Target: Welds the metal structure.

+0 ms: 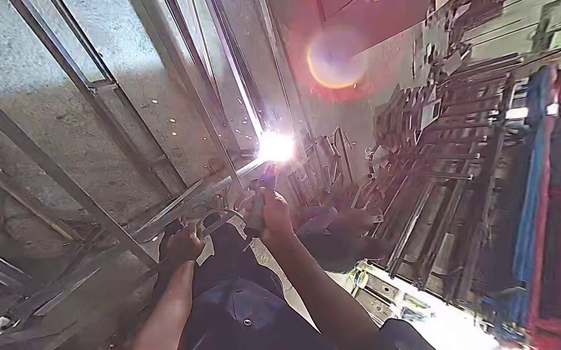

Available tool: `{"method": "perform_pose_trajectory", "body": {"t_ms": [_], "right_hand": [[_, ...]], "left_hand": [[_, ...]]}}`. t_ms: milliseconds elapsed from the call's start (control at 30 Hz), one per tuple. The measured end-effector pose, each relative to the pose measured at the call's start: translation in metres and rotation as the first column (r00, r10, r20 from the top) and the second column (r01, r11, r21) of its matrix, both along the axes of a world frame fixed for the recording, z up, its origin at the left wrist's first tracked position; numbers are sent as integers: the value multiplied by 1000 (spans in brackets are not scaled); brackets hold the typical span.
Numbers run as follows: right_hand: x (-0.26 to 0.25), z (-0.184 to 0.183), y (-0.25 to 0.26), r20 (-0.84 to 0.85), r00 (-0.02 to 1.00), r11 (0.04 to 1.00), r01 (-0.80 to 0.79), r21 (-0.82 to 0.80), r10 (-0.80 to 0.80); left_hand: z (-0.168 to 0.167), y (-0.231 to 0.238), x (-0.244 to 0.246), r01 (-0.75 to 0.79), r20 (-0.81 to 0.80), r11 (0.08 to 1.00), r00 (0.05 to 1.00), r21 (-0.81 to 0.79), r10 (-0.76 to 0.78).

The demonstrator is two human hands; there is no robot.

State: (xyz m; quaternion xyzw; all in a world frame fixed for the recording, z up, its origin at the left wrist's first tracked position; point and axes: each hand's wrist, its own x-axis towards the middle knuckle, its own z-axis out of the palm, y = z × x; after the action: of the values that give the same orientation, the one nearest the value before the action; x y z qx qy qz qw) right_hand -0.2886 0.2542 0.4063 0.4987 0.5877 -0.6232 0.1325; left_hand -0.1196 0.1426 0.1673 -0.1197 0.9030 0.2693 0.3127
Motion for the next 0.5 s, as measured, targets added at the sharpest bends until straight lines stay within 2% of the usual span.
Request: {"method": "perform_pose_trajectory", "body": {"t_ms": [200,333,500], "right_hand": [[-10,1,-4,29,998,998,55,34,-56],[-14,1,-5,50,998,998,27,59,-30],[-17,8,-9,-11,1000,999,24,28,-24]], "left_hand": [[0,1,0,8,-5,1000,1000,-1,-8],[2,-2,-5,9,85,1000,996,28,-11],[5,-5,-6,-44,153,996,988,71,33]]}}
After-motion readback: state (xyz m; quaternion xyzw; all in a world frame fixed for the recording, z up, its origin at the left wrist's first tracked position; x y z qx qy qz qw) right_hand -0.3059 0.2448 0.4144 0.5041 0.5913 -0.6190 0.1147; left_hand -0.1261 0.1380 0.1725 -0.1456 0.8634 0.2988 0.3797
